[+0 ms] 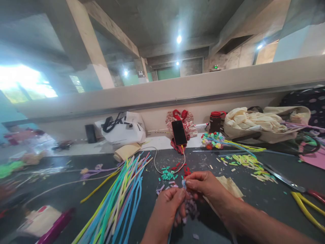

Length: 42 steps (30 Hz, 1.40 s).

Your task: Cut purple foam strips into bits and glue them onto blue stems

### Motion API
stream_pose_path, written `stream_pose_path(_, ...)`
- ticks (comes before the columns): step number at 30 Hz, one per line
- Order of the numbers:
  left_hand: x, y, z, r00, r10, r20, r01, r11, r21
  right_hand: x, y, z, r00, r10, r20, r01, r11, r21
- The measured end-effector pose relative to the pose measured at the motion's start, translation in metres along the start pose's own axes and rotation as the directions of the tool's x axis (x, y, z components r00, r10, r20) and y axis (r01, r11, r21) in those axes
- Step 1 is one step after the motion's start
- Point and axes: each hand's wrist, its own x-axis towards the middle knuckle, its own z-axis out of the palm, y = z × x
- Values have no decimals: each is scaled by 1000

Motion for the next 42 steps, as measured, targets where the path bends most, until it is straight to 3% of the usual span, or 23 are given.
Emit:
stream_pose_path(8, 0, 2, 6, 974, 120, -190, -118, 993, 22, 1, 2, -1, 1000, 6, -1, -6, 1000, -17)
stream_pose_path(13, -4, 5, 8, 948, 196, -250, -178, 980, 93, -1, 0, 2, 999, 16, -30, -16, 1000, -26)
stream_pose_path(26, -1, -2, 4, 932, 270, -243, -199, 939, 281, 7, 9, -2, 999, 45, 19, -43, 996, -79)
stream_pose_path(33, -1, -4, 3, 927, 297, -229, -227, 931, 285, 8, 12, -4, 1000, 28, 13, -26, 993, -112)
stream_pose_path(42, -7, 5, 3, 906, 323, -272, -241, 925, 295, 1, 6, 1, 1000, 7, 22, -8, 999, 43)
